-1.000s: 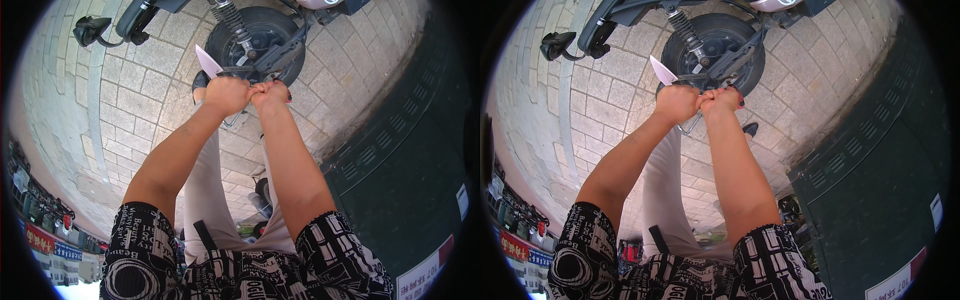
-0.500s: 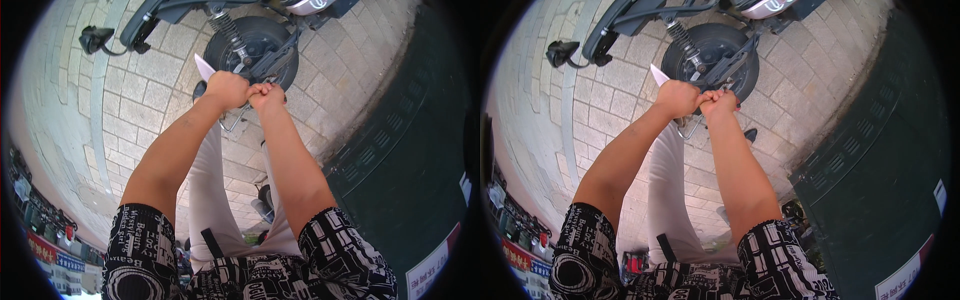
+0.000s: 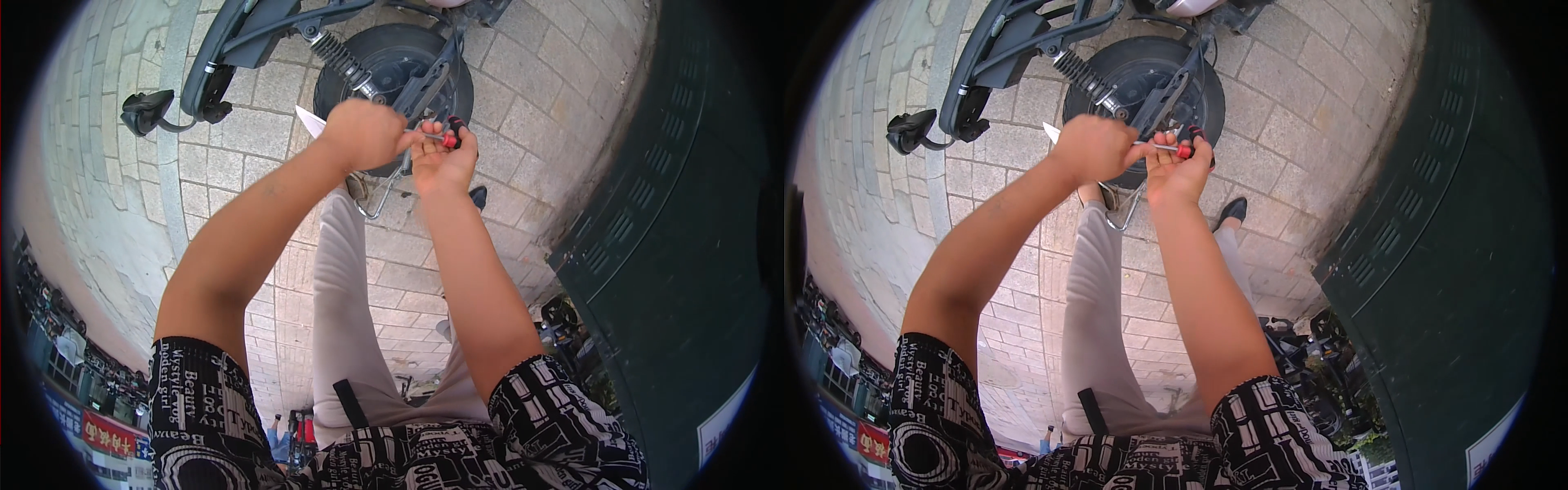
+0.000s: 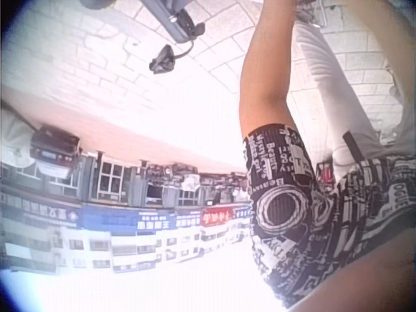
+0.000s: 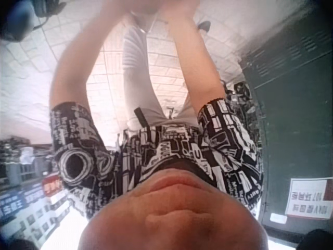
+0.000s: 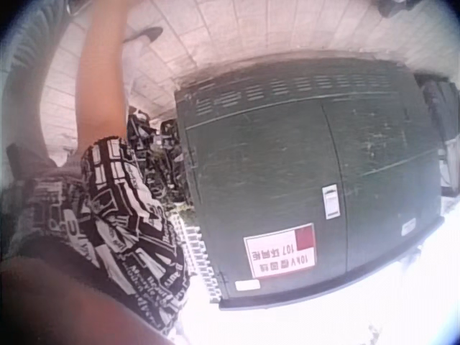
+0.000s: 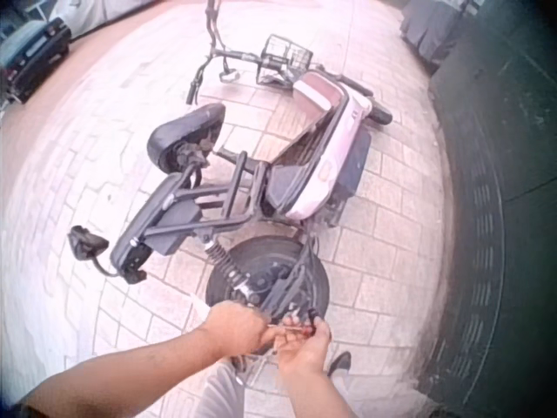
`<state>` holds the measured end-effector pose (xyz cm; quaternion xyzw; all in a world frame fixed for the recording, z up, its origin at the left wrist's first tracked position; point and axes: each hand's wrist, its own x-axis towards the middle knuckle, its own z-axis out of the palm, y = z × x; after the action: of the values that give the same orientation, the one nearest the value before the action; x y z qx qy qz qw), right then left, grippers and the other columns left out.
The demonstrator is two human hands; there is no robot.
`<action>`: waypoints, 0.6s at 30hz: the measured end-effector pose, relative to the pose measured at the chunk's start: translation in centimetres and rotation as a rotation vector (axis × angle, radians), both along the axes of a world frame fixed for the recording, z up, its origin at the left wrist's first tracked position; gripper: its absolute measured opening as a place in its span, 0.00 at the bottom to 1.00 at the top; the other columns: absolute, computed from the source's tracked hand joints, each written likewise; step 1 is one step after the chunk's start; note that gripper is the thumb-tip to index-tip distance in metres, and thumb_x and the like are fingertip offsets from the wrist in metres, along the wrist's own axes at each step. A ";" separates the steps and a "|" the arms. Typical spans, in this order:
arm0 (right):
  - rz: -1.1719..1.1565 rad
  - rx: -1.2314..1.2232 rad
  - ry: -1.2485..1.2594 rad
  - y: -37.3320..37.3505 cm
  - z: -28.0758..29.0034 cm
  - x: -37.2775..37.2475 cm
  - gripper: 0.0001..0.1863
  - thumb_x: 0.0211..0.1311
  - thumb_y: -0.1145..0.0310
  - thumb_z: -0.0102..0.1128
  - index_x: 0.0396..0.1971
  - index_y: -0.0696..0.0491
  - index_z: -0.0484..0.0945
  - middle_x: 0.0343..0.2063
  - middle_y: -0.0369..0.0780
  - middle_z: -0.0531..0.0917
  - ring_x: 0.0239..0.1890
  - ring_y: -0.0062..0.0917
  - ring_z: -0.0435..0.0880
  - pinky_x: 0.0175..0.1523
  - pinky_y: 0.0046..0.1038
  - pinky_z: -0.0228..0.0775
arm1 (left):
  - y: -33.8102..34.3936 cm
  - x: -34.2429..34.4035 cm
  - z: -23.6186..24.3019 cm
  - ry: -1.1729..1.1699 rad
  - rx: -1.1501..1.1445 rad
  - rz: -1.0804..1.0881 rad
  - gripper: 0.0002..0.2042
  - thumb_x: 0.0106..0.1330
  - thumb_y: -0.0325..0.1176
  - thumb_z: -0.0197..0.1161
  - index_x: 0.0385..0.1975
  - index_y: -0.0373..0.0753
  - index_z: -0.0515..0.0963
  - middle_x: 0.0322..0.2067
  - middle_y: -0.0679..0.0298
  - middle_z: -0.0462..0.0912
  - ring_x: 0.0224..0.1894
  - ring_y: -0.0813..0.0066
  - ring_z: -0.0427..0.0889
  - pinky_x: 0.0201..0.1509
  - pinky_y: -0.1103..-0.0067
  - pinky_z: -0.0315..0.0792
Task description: The person lays an electric scooter on its side and removes the kickstand assembly from the rear wheel frame using a hand tool.
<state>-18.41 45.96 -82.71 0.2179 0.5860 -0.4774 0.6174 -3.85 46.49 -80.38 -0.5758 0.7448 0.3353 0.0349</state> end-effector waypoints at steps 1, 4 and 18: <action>0.086 0.030 0.001 0.0 0.2 -1.2 0.15 0.61 0.55 0.50 0.21 0.49 0.65 0.23 0.38 0.75 0.29 0.29 0.76 0.40 0.31 0.72 | 1.1 -1.2 -0.1 0.040 0.018 0.085 0.22 0.65 0.54 0.48 0.23 0.42 0.79 0.22 0.57 0.81 0.26 0.57 0.81 0.29 0.65 0.74; 0.215 0.106 -0.002 1.1 -1.2 -4.1 0.15 0.61 0.55 0.51 0.20 0.48 0.64 0.16 0.34 0.69 0.23 0.24 0.71 0.32 0.31 0.68 | 5.6 -5.6 -0.3 0.125 0.253 0.386 0.23 0.68 0.51 0.45 0.25 0.39 0.78 0.24 0.53 0.81 0.29 0.52 0.81 0.32 0.62 0.73; 0.644 0.085 0.293 4.1 -5.8 -4.5 0.18 0.60 0.53 0.55 0.22 0.50 0.64 0.10 0.31 0.61 0.08 0.15 0.54 0.13 0.20 0.43 | 13.8 -14.2 -7.2 0.495 0.275 0.993 0.21 0.70 0.45 0.45 0.22 0.34 0.75 0.24 0.45 0.79 0.29 0.45 0.78 0.34 0.58 0.70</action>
<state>-22.87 50.10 -88.49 -0.0233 0.7262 -0.2600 0.6360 -18.04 60.26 -87.54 -0.7514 0.3205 0.5300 -0.2277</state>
